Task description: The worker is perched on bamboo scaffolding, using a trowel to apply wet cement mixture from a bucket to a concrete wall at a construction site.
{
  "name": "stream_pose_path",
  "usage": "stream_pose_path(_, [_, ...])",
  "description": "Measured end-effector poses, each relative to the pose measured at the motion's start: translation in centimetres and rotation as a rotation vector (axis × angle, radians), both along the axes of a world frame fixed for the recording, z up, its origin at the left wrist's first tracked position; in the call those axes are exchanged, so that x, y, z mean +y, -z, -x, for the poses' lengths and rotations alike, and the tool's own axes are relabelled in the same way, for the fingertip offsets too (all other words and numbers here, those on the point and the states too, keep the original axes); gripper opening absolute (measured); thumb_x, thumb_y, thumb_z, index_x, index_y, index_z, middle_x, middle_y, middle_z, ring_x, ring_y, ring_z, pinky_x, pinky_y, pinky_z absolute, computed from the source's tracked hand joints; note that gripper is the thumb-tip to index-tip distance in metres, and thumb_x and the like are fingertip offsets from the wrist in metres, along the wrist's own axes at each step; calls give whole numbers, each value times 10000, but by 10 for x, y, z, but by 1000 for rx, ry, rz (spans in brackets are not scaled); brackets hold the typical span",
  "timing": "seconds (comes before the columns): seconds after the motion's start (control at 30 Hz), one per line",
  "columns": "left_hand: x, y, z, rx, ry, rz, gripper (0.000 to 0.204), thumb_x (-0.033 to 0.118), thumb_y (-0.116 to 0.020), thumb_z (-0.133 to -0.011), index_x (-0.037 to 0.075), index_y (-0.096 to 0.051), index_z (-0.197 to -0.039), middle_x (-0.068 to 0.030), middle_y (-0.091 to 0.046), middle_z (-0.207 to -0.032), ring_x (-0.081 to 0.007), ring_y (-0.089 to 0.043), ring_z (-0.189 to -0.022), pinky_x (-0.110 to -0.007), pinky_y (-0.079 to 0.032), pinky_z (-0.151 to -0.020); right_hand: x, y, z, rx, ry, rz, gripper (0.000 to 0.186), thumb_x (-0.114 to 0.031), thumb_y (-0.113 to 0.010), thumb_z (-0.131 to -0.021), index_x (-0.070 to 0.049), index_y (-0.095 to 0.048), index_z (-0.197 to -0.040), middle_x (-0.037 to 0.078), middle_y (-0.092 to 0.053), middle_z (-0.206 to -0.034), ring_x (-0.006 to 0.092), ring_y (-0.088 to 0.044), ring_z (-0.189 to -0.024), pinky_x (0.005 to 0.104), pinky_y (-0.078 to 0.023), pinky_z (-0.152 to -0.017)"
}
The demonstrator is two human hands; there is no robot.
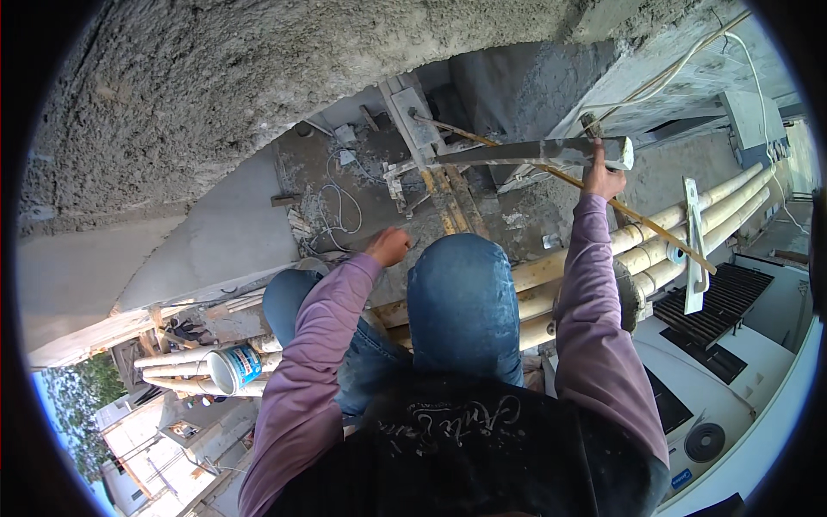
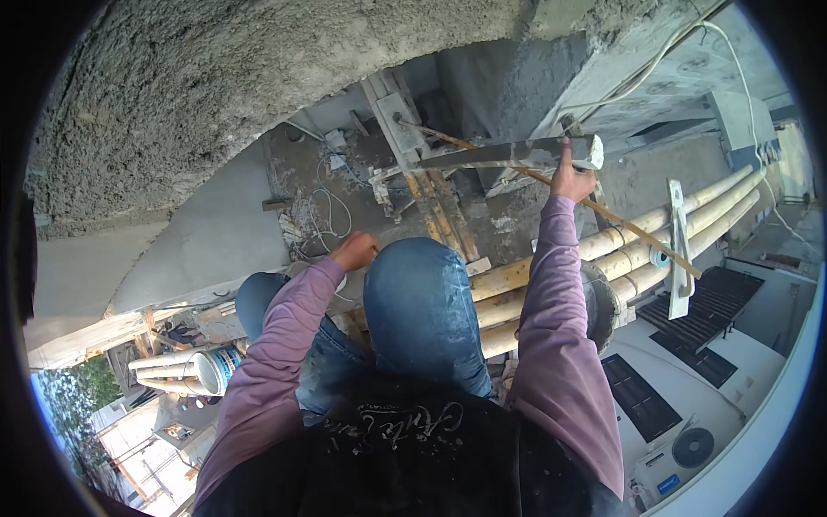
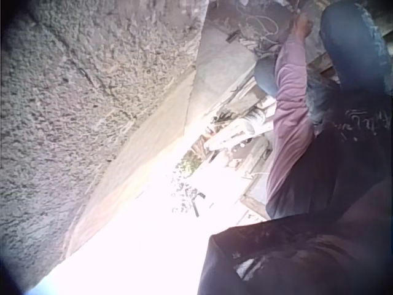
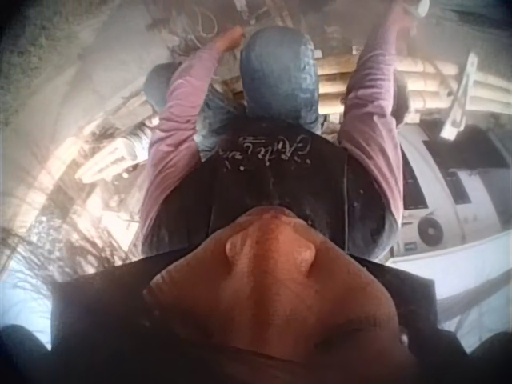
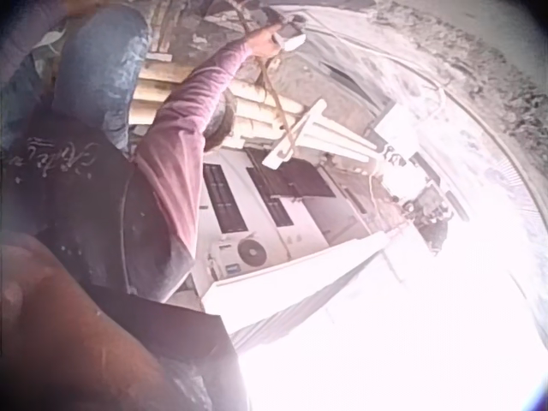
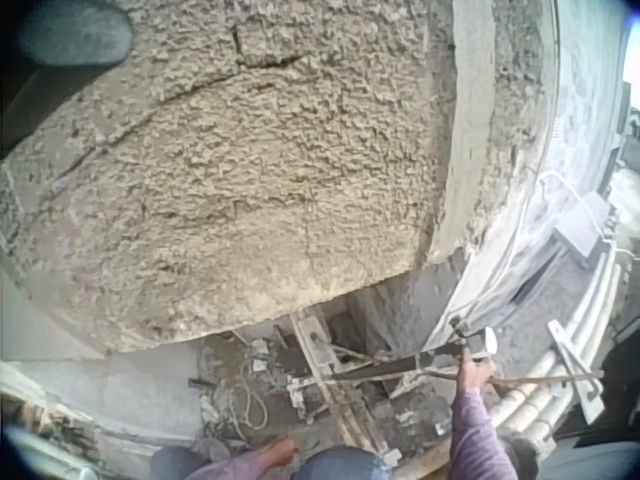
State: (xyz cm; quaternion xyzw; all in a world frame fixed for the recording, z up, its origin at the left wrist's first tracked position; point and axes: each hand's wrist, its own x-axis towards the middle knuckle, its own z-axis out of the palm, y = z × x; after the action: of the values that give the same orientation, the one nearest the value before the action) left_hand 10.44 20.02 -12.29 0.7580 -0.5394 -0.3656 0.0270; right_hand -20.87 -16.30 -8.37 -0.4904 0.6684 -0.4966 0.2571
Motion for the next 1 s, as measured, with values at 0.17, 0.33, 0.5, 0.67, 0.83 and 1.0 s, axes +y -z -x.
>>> stream_pose_path(0.17, [-17,-1,-1,40,161,-32,217,152,-603,-833,80,-735,-990,-206,-703,-988,-392,-673,-939,-464,-533,-814,-49,96,95,-23,262,-67,620,-434,-886,-676,85,-716,-968,191,-734,-913,264,-709,-825,367,-538,-793])
stream_pose_path(0.33, [-32,-17,2,134,128,76,275,132,-597,-864,78,-686,-1119,-210,-708,-958,-402,-677,-914,-462,-539,-777,-47,148,205,-498,870,-563,565,-355,-896,-633,38,-724,-1001,175,-734,-1008,299,-707,-948,391,-546,-869])
stream_pose_path(0.5, [9,-10,-27,50,90,12,307,133,-600,-873,80,-667,-1168,-208,-710,-948,-402,-676,-915,-468,-535,-785,-32,153,170,-593,877,-708,578,-370,-896,-655,42,-709,-1015,165,-733,-1026,295,-703,-966,386,-546,-875])
stream_pose_path(0.67, [-13,-54,5,167,27,11,356,144,-621,-869,45,-630,-1210,-193,-714,-965,-382,-671,-958,-455,-521,-836,-67,176,221,-252,913,-637,551,-378,-885,-692,46,-711,-999,161,-734,-999,285,-708,-902,377,-560,-838])
stream_pose_path(0.83, [7,-41,-7,188,-50,-1,364,150,-634,-869,53,-626,-1220,-193,-703,-1046,-382,-665,-984,-452,-518,-836,-100,212,244,-162,986,-780,503,-366,-852,-755,35,-718,-1027,157,-739,-988,270,-730,-831,373,-591,-776])
stream_pose_path(1.0, [17,-35,-9,138,-22,-30,365,156,-638,-874,59,-626,-1226,-193,-695,-1090,-388,-653,-1022,-452,-516,-852,-89,238,259,-246,676,-752,545,-355,-843,-737,82,-710,-1035,208,-724,-1032,303,-725,-913,381,-587,-822])
